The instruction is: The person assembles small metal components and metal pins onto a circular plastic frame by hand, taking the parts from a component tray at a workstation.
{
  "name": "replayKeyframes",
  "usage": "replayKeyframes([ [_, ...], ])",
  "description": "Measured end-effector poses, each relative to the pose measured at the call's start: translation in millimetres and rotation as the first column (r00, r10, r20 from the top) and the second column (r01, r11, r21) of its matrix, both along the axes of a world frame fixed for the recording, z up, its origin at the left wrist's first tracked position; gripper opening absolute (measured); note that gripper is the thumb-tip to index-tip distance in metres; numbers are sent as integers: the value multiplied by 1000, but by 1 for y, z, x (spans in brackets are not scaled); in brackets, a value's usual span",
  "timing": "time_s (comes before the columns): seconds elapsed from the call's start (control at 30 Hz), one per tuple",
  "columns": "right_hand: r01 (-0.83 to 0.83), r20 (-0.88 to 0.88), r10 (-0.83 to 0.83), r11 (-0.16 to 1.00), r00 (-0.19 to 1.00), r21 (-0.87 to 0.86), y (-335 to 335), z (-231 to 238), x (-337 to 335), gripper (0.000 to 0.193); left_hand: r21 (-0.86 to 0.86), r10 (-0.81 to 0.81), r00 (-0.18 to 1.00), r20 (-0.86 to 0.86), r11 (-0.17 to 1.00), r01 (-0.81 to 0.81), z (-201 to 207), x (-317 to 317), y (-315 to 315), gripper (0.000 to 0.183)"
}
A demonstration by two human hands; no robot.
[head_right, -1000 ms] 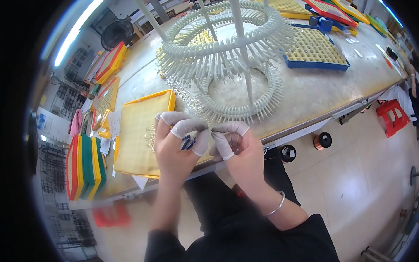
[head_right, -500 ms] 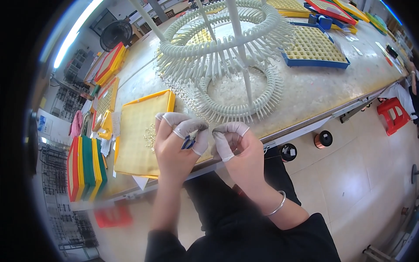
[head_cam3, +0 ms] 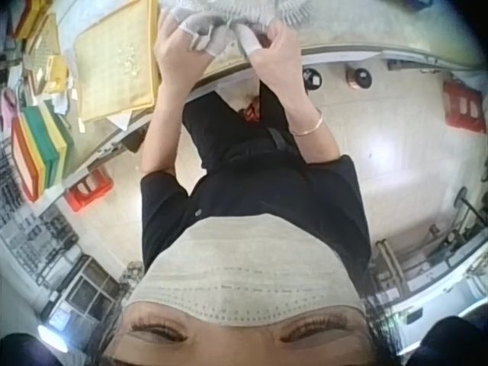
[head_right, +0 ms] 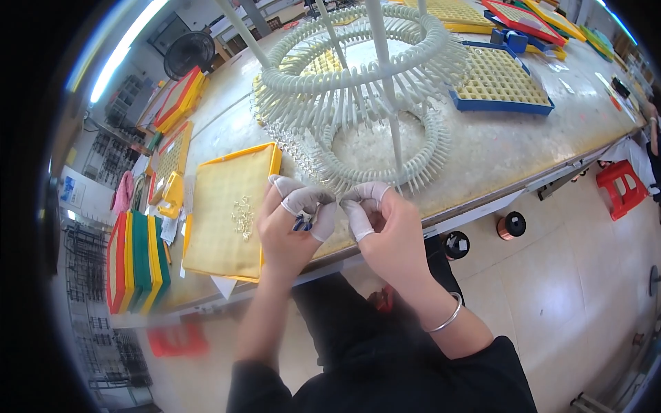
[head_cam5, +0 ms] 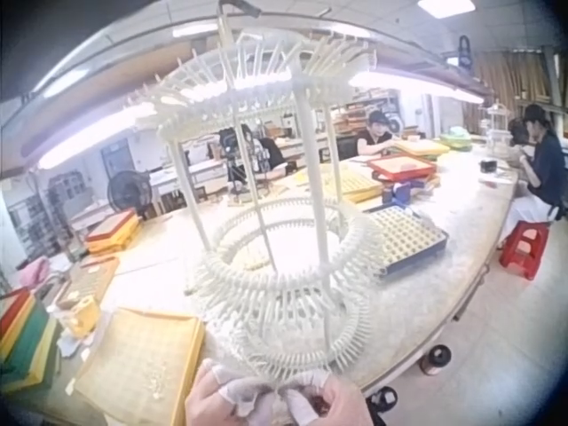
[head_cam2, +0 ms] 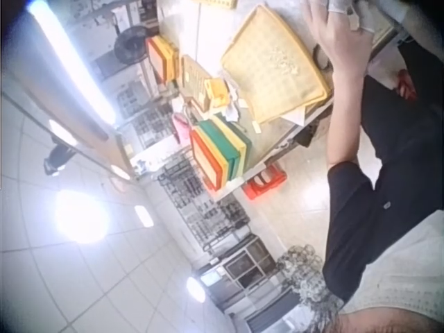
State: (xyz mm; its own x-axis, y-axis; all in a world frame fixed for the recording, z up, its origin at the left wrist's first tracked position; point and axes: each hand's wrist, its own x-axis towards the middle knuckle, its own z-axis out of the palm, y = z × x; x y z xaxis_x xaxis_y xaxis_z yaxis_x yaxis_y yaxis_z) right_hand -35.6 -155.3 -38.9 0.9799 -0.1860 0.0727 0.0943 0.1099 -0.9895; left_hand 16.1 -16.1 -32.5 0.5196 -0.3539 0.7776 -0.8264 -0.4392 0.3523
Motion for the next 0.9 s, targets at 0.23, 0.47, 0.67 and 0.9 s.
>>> replayKeyframes([
  [0.23, -137, -143, 240, 850, 960, 508, -2, -6, -7, 14, -136, 27, 995, 97, 991, -14, -8, -5, -7, 27],
  [0.47, 11, -9, -9, 955, 1000, 295, 18, -11, -8, 13, -19, 427, 899, 93, 904, -427, 6, 6, 104, 20],
  [0.67, 53, 40, -67, 957, 997, 286, 13, -19, -13, 13, 271, 700, 645, -307, 714, -646, -22, 37, 193, 10],
  [0.9, 51, 45, -65, 964, 997, 260, 15, -16, -17, 12, 394, 689, 600, -407, 725, -565, -31, 39, 184, 11],
])
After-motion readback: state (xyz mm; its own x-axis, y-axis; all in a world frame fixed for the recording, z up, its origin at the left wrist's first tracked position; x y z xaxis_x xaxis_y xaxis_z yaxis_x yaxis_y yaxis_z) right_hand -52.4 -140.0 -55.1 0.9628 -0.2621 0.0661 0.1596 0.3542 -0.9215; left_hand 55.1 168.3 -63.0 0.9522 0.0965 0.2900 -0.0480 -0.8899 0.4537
